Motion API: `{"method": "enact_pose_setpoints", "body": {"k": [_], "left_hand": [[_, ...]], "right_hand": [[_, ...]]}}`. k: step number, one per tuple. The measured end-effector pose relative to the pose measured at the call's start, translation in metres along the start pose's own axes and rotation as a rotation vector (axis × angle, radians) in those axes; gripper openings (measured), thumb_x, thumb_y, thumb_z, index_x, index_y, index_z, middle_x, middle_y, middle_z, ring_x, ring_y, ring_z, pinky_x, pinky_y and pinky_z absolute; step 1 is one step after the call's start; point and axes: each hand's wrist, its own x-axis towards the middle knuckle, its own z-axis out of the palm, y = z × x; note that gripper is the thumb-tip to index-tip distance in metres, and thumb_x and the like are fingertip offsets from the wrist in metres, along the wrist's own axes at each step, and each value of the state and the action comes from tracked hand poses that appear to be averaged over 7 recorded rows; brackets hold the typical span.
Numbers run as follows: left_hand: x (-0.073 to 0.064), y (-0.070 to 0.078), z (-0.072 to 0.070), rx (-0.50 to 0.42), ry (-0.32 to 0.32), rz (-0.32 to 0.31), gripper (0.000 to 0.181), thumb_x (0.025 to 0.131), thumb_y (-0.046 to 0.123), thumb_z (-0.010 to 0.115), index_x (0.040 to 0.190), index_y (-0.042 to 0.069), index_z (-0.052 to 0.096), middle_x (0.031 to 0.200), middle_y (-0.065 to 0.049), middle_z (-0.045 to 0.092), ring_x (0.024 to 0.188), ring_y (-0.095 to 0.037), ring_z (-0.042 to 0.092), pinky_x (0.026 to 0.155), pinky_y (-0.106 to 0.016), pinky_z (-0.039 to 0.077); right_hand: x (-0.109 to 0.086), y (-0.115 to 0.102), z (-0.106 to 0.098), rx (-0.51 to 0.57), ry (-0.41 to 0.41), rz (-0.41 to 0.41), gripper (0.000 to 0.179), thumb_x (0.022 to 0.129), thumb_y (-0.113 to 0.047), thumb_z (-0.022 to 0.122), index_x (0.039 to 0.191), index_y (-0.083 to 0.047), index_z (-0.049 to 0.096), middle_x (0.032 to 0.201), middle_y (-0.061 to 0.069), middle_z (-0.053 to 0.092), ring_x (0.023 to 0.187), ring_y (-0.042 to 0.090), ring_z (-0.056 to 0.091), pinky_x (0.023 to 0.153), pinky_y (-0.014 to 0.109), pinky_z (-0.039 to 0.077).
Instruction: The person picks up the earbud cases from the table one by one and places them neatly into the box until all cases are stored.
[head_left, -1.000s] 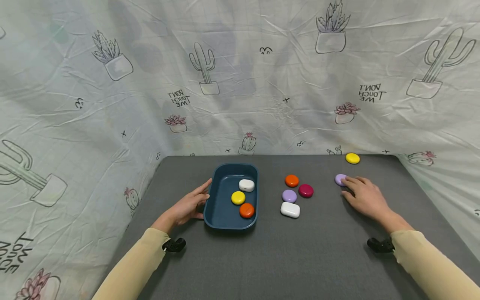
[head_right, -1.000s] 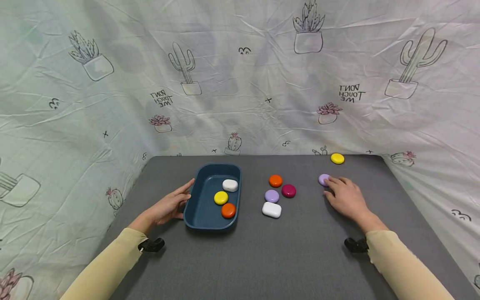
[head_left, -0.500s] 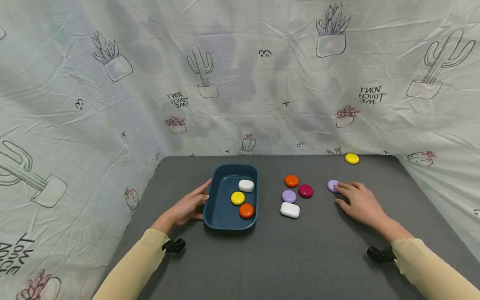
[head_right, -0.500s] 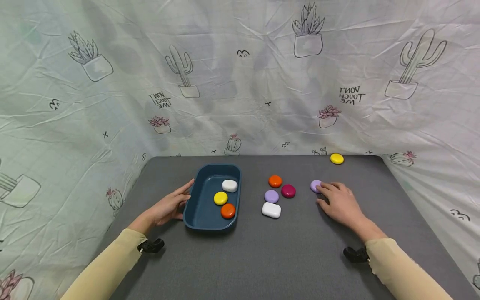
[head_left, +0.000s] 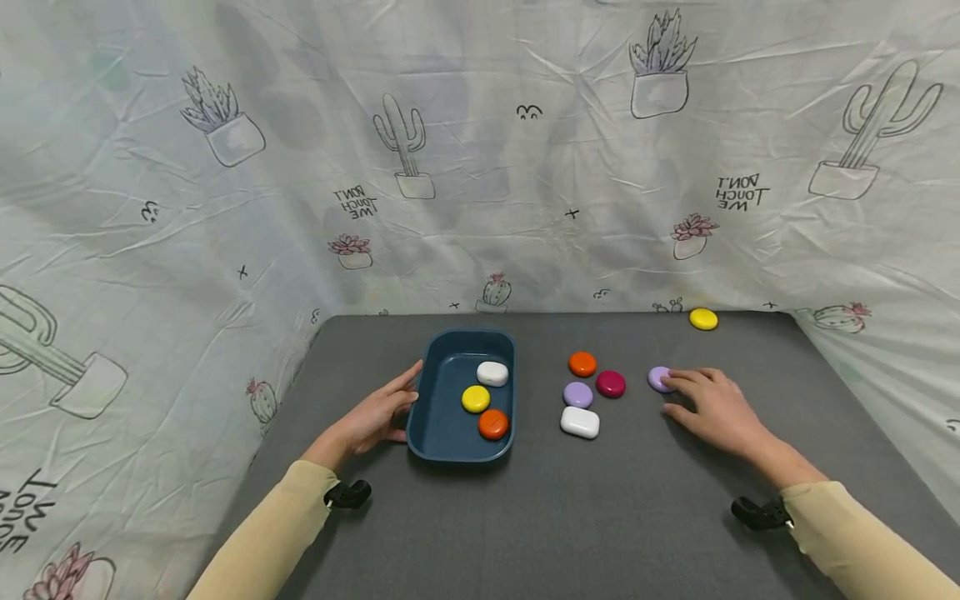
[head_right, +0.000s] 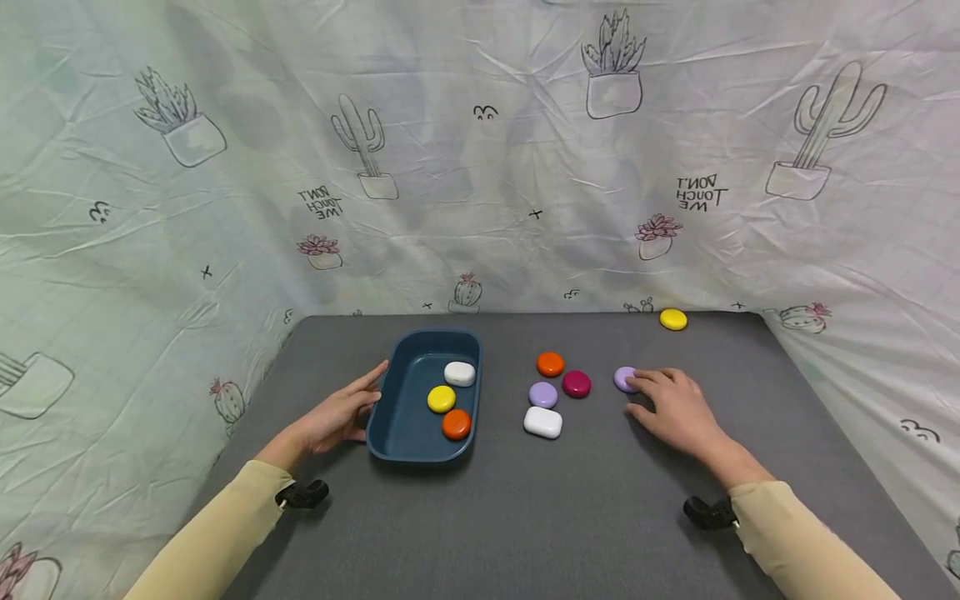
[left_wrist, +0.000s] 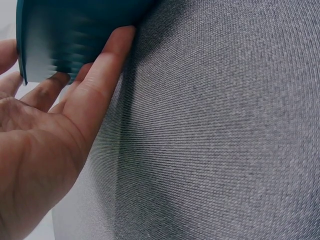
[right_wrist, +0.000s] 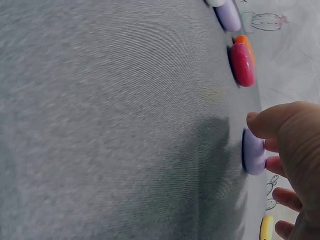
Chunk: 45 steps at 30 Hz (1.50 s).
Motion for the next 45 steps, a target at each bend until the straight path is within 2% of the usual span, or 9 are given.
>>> {"method": "enact_pose_setpoints", "body": {"k": [5, 12, 19, 32, 45], "left_hand": [[-0.001, 0.000, 0.000, 0.009, -0.001, 0.000, 0.064, 0.111, 0.028, 0.046, 0.163, 0.046, 0.013, 0.171, -0.010, -0.001, 0.151, -0.041, 0.022, 0.087, -0.052, 0.055], [-0.001, -0.001, 0.001, 0.006, -0.001, 0.016, 0.063, 0.112, 0.026, 0.044, 0.163, 0.046, 0.014, 0.170, -0.011, 0.003, 0.150, -0.041, 0.023, 0.087, -0.053, 0.055], [0.000, -0.002, 0.002, 0.008, -0.002, 0.022, 0.062, 0.112, 0.023, 0.041, 0.163, 0.045, 0.014, 0.170, -0.011, 0.001, 0.152, -0.040, 0.020, 0.088, -0.053, 0.054], [0.000, -0.001, 0.003, -0.002, 0.000, 0.015, 0.062, 0.112, 0.023, 0.041, 0.163, 0.046, 0.014, 0.170, -0.011, 0.002, 0.150, -0.041, 0.024, 0.087, -0.053, 0.055], [0.002, 0.006, 0.005, -0.022, 0.016, -0.015, 0.062, 0.112, 0.025, 0.043, 0.162, 0.048, 0.015, 0.170, -0.009, 0.006, 0.149, -0.039, 0.029, 0.087, -0.053, 0.055]], "right_hand": [[0.007, 0.002, -0.001, 0.077, -0.048, 0.083, 0.060, 0.094, -0.031, 0.075, 0.144, -0.003, 0.057, 0.140, 0.029, 0.053, 0.128, 0.054, 0.041, 0.098, 0.075, 0.029], [0.019, 0.014, 0.000, 0.185, -0.066, 0.172, 0.077, 0.091, -0.041, 0.078, 0.149, 0.000, 0.049, 0.142, 0.034, 0.047, 0.125, 0.055, 0.038, 0.096, 0.073, 0.028], [0.025, 0.022, 0.003, 0.215, -0.097, 0.221, 0.084, 0.087, -0.047, 0.080, 0.148, 0.001, 0.049, 0.134, 0.030, 0.054, 0.121, 0.052, 0.039, 0.093, 0.069, 0.028], [0.030, 0.031, 0.011, 0.214, -0.101, 0.242, 0.078, 0.087, -0.052, 0.079, 0.142, -0.001, 0.055, 0.123, 0.024, 0.059, 0.112, 0.045, 0.043, 0.083, 0.058, 0.031], [0.036, 0.034, 0.004, 0.240, -0.108, 0.229, 0.073, 0.087, -0.048, 0.080, 0.140, -0.002, 0.058, 0.120, 0.023, 0.060, 0.112, 0.046, 0.042, 0.083, 0.059, 0.030]]}}
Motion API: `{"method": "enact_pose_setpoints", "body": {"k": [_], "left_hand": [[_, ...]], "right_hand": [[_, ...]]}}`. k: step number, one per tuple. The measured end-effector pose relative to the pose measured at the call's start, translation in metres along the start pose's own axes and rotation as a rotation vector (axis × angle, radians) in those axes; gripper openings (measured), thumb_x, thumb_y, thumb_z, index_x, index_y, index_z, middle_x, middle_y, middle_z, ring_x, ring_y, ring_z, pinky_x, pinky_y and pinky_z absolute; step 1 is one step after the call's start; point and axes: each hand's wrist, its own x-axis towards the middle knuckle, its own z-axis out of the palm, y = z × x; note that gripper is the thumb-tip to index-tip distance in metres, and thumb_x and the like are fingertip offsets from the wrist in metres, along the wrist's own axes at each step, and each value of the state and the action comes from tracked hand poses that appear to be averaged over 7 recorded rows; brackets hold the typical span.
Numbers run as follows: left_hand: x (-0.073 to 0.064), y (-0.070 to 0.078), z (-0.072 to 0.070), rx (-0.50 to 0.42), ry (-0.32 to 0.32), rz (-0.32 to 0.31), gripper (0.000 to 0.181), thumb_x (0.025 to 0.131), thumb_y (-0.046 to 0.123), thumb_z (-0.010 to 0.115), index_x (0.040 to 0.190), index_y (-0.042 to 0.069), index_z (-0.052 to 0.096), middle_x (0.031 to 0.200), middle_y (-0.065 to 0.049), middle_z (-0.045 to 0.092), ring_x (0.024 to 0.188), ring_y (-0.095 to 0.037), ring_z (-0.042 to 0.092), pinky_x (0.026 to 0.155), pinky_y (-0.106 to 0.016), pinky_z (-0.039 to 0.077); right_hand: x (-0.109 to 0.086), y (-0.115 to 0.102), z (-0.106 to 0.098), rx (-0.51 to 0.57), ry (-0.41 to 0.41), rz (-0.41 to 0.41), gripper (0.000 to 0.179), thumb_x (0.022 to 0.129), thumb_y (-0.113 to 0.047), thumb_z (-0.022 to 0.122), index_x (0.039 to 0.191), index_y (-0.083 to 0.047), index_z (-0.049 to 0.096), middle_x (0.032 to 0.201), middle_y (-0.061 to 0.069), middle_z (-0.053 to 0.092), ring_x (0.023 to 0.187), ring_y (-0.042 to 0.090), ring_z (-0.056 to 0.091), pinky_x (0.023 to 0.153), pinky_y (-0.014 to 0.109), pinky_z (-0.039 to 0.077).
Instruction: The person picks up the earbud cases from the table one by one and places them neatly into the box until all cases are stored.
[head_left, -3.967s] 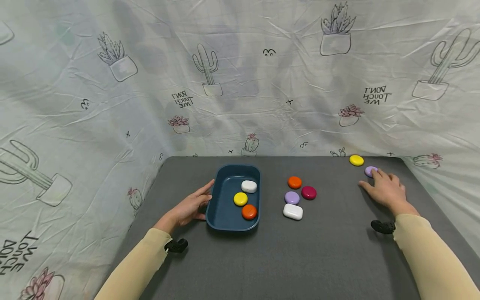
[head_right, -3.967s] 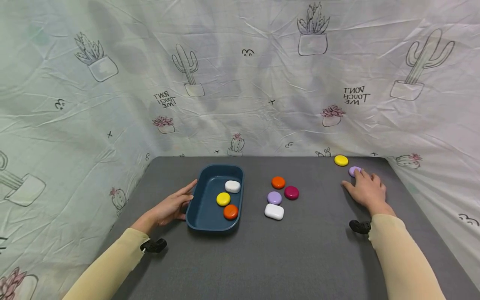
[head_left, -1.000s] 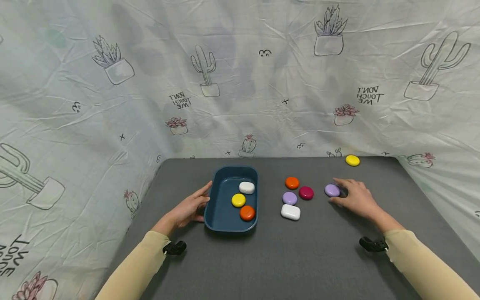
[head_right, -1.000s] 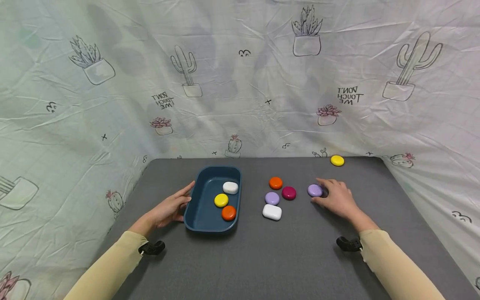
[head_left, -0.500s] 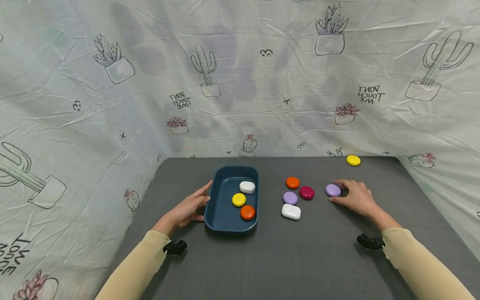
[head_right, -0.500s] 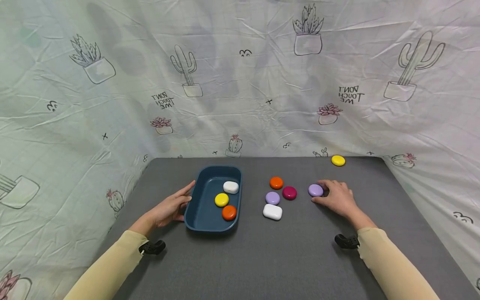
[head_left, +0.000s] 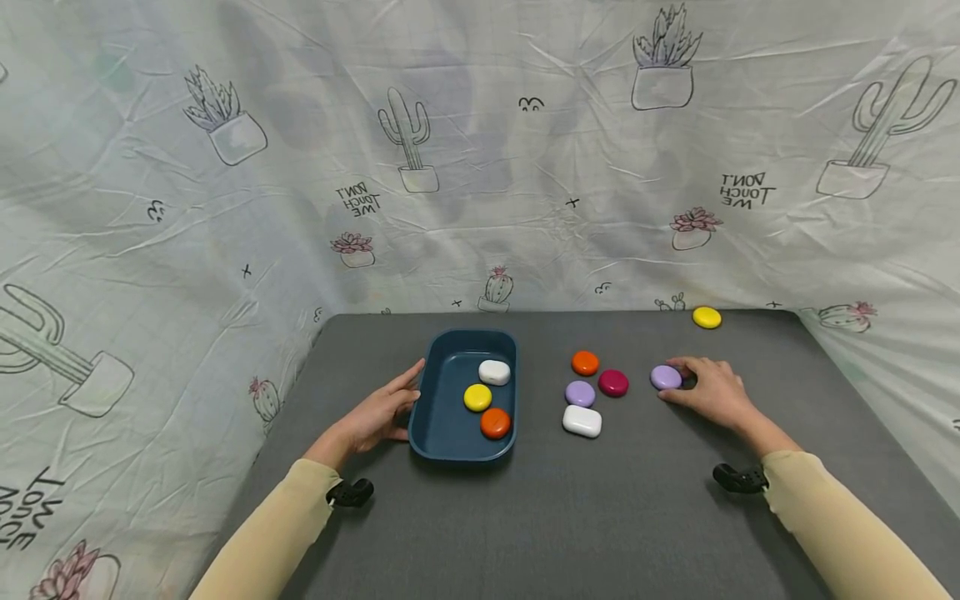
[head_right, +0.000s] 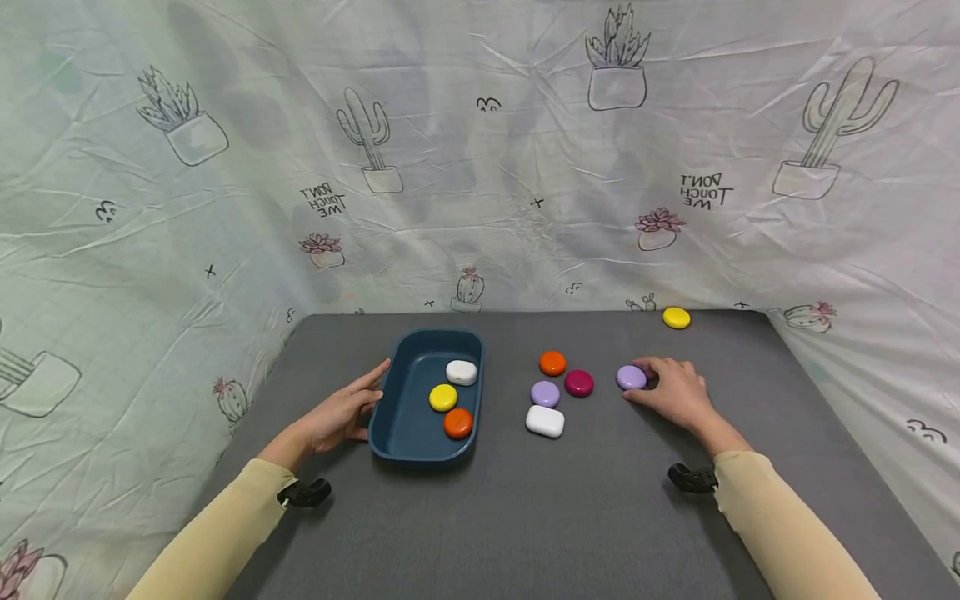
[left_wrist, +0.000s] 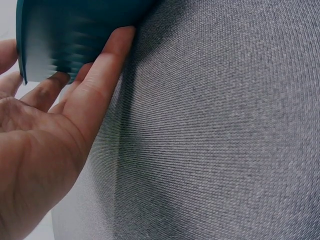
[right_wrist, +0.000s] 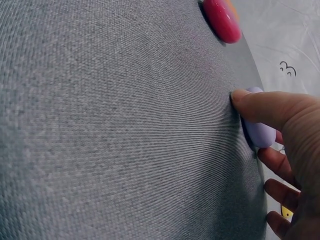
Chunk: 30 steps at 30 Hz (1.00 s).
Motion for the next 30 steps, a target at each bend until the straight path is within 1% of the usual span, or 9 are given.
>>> {"method": "enact_pose_setpoints", "body": {"k": [7, 13, 19, 25, 30], "left_hand": [[0.000, 0.000, -0.001, 0.005, -0.011, 0.013, 0.063, 0.112, 0.024, 0.042, 0.163, 0.045, 0.013, 0.170, -0.011, 0.003, 0.150, -0.041, 0.026, 0.087, -0.053, 0.054], [0.000, -0.001, -0.001, 0.005, -0.018, 0.019, 0.062, 0.112, 0.023, 0.041, 0.164, 0.045, 0.013, 0.170, -0.012, 0.005, 0.150, -0.041, 0.025, 0.088, -0.054, 0.054], [0.000, 0.000, -0.001, 0.008, -0.006, 0.006, 0.062, 0.112, 0.024, 0.041, 0.163, 0.046, 0.013, 0.170, -0.010, 0.001, 0.151, -0.040, 0.022, 0.088, -0.054, 0.054], [0.000, -0.001, -0.002, 0.011, 0.013, 0.001, 0.062, 0.112, 0.024, 0.042, 0.163, 0.047, 0.014, 0.171, -0.010, 0.003, 0.152, -0.039, 0.022, 0.088, -0.054, 0.054], [-0.001, -0.001, -0.003, 0.015, 0.006, 0.008, 0.062, 0.112, 0.024, 0.041, 0.163, 0.046, 0.014, 0.171, -0.010, 0.002, 0.152, -0.039, 0.020, 0.088, -0.054, 0.054]], "right_hand": [[0.001, 0.001, 0.000, -0.002, 0.003, -0.009, 0.069, 0.088, -0.048, 0.079, 0.137, -0.003, 0.061, 0.121, 0.023, 0.061, 0.113, 0.046, 0.043, 0.082, 0.059, 0.030], [0.002, 0.000, 0.000, -0.001, 0.003, -0.010, 0.067, 0.089, -0.048, 0.078, 0.136, -0.003, 0.063, 0.121, 0.023, 0.061, 0.112, 0.046, 0.043, 0.081, 0.057, 0.030], [0.003, -0.002, -0.002, 0.001, -0.005, -0.010, 0.064, 0.089, -0.045, 0.079, 0.136, -0.004, 0.063, 0.122, 0.023, 0.061, 0.112, 0.046, 0.042, 0.082, 0.058, 0.031], [0.006, -0.014, -0.004, 0.006, 0.005, -0.029, 0.062, 0.089, -0.042, 0.079, 0.137, -0.006, 0.063, 0.119, 0.021, 0.062, 0.111, 0.044, 0.042, 0.083, 0.057, 0.031], [0.010, -0.032, -0.006, 0.023, 0.024, -0.079, 0.058, 0.088, -0.037, 0.082, 0.135, -0.007, 0.065, 0.116, 0.018, 0.064, 0.109, 0.040, 0.042, 0.083, 0.050, 0.031]]}}
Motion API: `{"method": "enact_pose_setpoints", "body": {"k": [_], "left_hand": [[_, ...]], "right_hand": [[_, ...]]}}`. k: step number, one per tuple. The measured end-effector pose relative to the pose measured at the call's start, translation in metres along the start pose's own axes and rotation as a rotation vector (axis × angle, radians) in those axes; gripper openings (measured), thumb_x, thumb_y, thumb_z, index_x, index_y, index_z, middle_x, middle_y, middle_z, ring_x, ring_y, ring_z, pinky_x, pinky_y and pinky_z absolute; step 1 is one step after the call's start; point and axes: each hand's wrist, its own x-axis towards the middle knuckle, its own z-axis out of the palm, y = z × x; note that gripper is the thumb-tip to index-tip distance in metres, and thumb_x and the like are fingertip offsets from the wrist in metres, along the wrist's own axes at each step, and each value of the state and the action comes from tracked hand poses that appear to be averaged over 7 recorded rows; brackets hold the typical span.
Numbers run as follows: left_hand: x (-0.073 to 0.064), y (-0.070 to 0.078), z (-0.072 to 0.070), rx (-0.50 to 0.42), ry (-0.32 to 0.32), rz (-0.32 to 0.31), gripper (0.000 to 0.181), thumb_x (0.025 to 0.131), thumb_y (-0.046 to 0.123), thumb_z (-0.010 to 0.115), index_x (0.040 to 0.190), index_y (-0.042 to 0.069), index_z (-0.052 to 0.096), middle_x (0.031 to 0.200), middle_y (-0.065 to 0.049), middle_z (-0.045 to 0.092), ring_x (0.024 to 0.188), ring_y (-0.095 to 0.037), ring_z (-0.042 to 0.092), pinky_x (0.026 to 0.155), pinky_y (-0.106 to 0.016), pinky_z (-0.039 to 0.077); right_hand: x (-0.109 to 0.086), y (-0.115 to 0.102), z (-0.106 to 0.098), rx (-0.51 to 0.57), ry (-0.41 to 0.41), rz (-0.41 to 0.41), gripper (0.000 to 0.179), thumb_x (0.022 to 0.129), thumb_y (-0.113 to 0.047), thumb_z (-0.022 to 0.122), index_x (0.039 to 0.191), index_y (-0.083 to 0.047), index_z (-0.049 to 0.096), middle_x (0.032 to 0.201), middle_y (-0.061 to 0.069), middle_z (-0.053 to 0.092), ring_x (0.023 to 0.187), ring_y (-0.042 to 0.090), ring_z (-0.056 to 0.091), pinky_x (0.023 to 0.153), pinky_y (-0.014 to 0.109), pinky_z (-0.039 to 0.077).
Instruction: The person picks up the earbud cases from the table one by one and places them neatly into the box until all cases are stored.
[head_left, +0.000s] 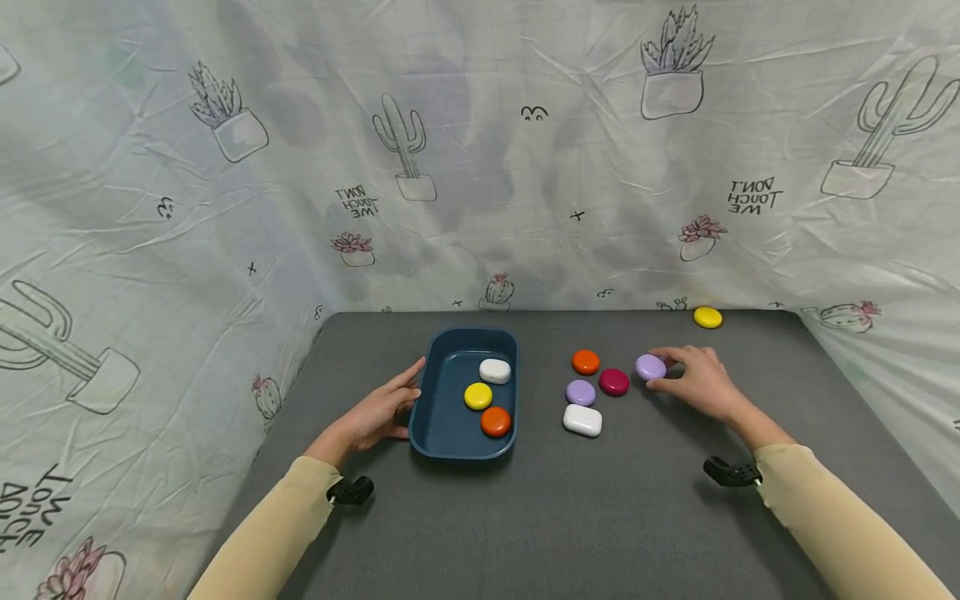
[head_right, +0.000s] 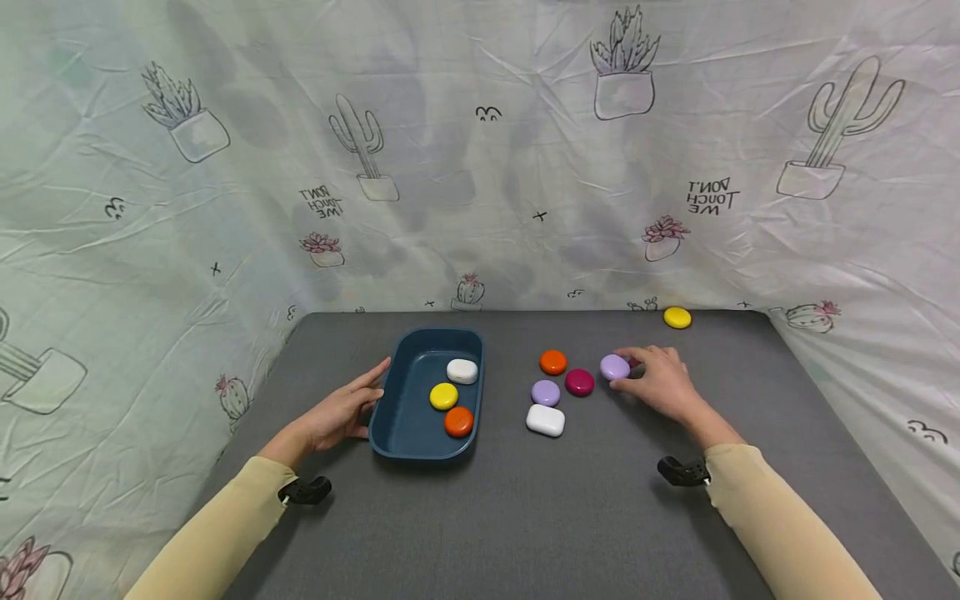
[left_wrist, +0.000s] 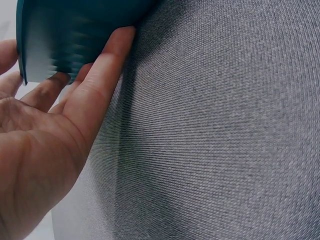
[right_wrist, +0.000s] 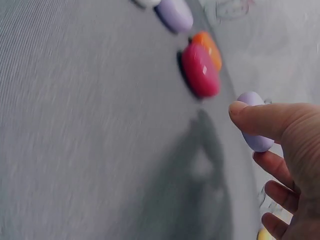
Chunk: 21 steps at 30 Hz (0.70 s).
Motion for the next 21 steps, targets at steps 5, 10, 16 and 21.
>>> {"method": "enact_pose_setpoints", "body": {"k": [5, 10, 16, 21], "left_hand": [[-0.001, 0.001, 0.000, -0.011, -0.005, -0.008, 0.062, 0.112, 0.024, 0.041, 0.163, 0.047, 0.014, 0.171, -0.009, 0.003, 0.152, -0.038, 0.021, 0.087, -0.054, 0.054], [-0.002, 0.002, 0.002, -0.016, 0.004, -0.015, 0.062, 0.112, 0.023, 0.042, 0.162, 0.047, 0.016, 0.170, -0.007, 0.007, 0.151, -0.037, 0.024, 0.086, -0.053, 0.055], [-0.004, 0.004, 0.003, -0.008, -0.005, -0.009, 0.063, 0.112, 0.022, 0.041, 0.164, 0.044, 0.013, 0.170, -0.011, 0.003, 0.151, -0.041, 0.021, 0.087, -0.053, 0.055], [-0.005, 0.005, 0.005, -0.012, -0.004, -0.011, 0.063, 0.112, 0.022, 0.040, 0.163, 0.046, 0.012, 0.171, -0.011, 0.000, 0.152, -0.042, 0.018, 0.088, -0.054, 0.054]], "right_hand": [[0.009, -0.026, 0.001, 0.021, 0.000, -0.058, 0.057, 0.087, -0.034, 0.083, 0.135, -0.008, 0.066, 0.114, 0.016, 0.064, 0.109, 0.038, 0.042, 0.082, 0.047, 0.032], [0.016, -0.054, 0.007, 0.062, -0.024, -0.115, 0.057, 0.086, -0.032, 0.084, 0.136, -0.009, 0.067, 0.113, 0.014, 0.063, 0.113, 0.038, 0.041, 0.086, 0.051, 0.033], [0.024, -0.085, 0.016, 0.105, -0.053, -0.184, 0.056, 0.086, -0.029, 0.085, 0.136, -0.012, 0.068, 0.110, 0.010, 0.063, 0.118, 0.037, 0.040, 0.091, 0.054, 0.034], [0.029, -0.110, 0.022, 0.112, -0.082, -0.241, 0.054, 0.085, -0.027, 0.085, 0.135, -0.014, 0.069, 0.110, 0.007, 0.064, 0.116, 0.035, 0.041, 0.087, 0.052, 0.035]]}}
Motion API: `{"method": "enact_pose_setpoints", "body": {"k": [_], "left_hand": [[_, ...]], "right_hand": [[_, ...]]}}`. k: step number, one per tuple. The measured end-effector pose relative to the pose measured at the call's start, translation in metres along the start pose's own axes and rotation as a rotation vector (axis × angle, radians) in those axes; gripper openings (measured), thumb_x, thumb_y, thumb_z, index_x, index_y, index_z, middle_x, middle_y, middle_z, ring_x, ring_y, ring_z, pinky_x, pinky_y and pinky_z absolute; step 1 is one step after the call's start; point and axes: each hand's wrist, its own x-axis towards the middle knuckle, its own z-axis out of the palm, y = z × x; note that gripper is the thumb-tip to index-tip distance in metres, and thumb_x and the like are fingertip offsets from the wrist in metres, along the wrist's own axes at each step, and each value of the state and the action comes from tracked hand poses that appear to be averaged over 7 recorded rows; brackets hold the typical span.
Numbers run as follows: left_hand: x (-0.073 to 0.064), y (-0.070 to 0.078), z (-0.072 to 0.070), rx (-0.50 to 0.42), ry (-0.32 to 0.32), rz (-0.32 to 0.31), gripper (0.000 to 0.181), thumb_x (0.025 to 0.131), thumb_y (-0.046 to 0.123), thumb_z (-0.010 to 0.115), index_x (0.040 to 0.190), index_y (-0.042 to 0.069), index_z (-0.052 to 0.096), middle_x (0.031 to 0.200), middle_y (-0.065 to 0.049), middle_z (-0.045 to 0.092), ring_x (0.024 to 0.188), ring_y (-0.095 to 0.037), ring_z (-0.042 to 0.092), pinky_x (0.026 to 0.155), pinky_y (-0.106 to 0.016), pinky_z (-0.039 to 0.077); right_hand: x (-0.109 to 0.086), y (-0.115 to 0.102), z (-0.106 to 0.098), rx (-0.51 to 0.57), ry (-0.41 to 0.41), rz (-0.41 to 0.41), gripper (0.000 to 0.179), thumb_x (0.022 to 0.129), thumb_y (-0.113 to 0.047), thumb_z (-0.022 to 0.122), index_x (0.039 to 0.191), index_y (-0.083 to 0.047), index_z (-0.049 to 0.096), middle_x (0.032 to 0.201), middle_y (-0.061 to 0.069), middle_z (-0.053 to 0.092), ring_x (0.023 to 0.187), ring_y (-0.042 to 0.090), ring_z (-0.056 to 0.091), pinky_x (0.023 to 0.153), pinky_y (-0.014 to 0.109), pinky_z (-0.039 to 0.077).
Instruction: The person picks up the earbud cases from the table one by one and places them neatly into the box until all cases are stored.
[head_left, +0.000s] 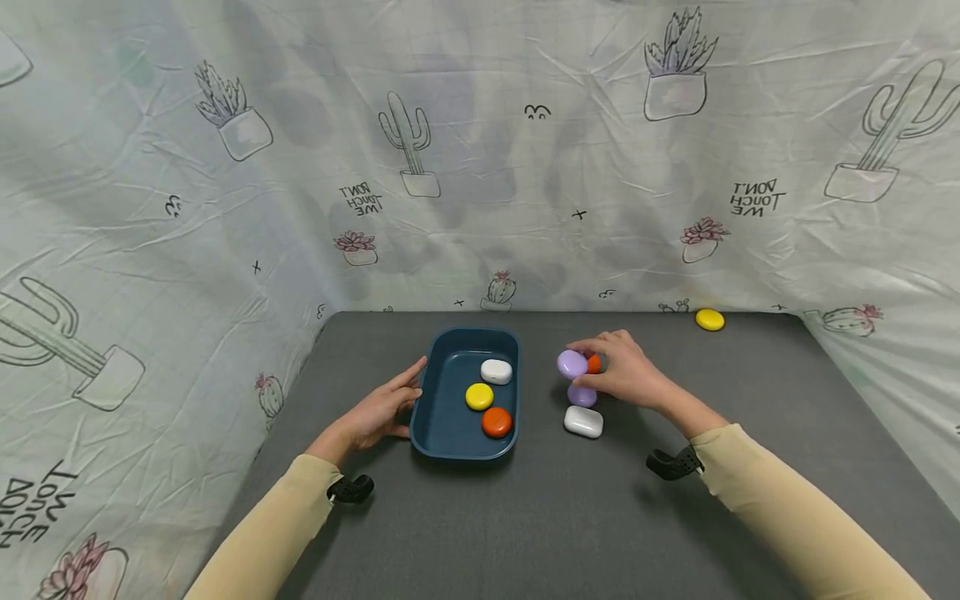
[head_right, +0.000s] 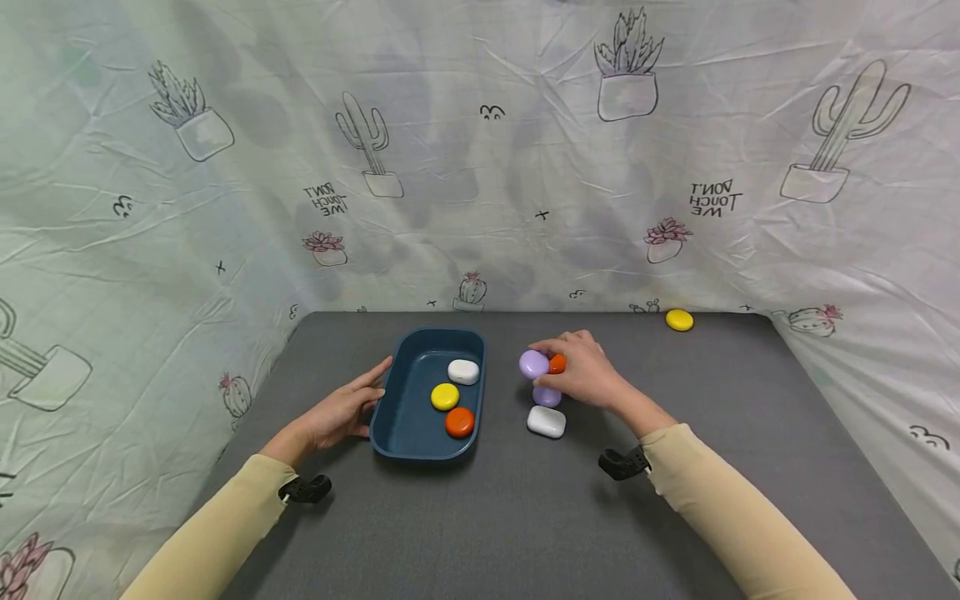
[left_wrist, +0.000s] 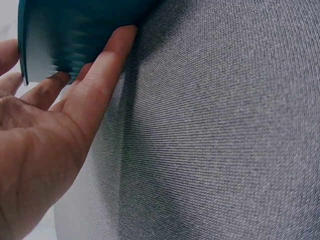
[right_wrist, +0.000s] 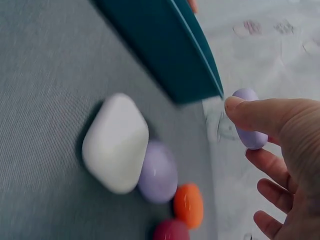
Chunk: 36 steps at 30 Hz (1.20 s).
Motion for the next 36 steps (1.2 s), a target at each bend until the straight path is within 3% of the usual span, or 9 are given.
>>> {"method": "enact_pose_setpoints", "body": {"k": [13, 17, 30, 36], "left_hand": [[0.002, -0.002, -0.002, 0.011, -0.009, -0.002, 0.062, 0.112, 0.023, 0.040, 0.163, 0.046, 0.013, 0.170, -0.010, -0.001, 0.153, -0.041, 0.016, 0.088, -0.053, 0.054], [0.002, -0.002, -0.003, 0.013, -0.015, 0.005, 0.062, 0.112, 0.025, 0.041, 0.162, 0.047, 0.014, 0.171, -0.009, -0.002, 0.153, -0.041, 0.015, 0.088, -0.053, 0.054], [0.005, -0.005, -0.005, 0.004, -0.016, 0.010, 0.061, 0.112, 0.026, 0.042, 0.162, 0.048, 0.016, 0.171, -0.008, -0.001, 0.153, -0.039, 0.016, 0.088, -0.053, 0.054], [0.005, -0.005, -0.006, -0.004, -0.005, 0.009, 0.061, 0.111, 0.026, 0.044, 0.162, 0.049, 0.018, 0.170, -0.009, 0.003, 0.151, -0.039, 0.022, 0.087, -0.053, 0.054]], "right_hand": [[0.031, -0.046, 0.029, -0.019, -0.094, -0.099, 0.054, 0.085, -0.030, 0.086, 0.135, -0.020, 0.070, 0.114, 0.003, 0.064, 0.116, 0.031, 0.043, 0.092, 0.054, 0.034], [0.039, -0.058, 0.040, -0.038, -0.135, -0.131, 0.052, 0.085, -0.031, 0.085, 0.134, -0.021, 0.070, 0.115, 0.001, 0.064, 0.115, 0.027, 0.043, 0.091, 0.050, 0.036], [0.060, -0.090, 0.081, -0.268, -0.274, -0.270, 0.047, 0.085, -0.039, 0.083, 0.129, -0.028, 0.072, 0.110, -0.005, 0.066, 0.111, 0.021, 0.045, 0.093, 0.044, 0.037], [0.065, -0.097, 0.092, -0.306, -0.306, -0.307, 0.047, 0.086, -0.040, 0.083, 0.130, -0.028, 0.071, 0.113, -0.005, 0.066, 0.107, 0.020, 0.045, 0.092, 0.043, 0.037]]}}
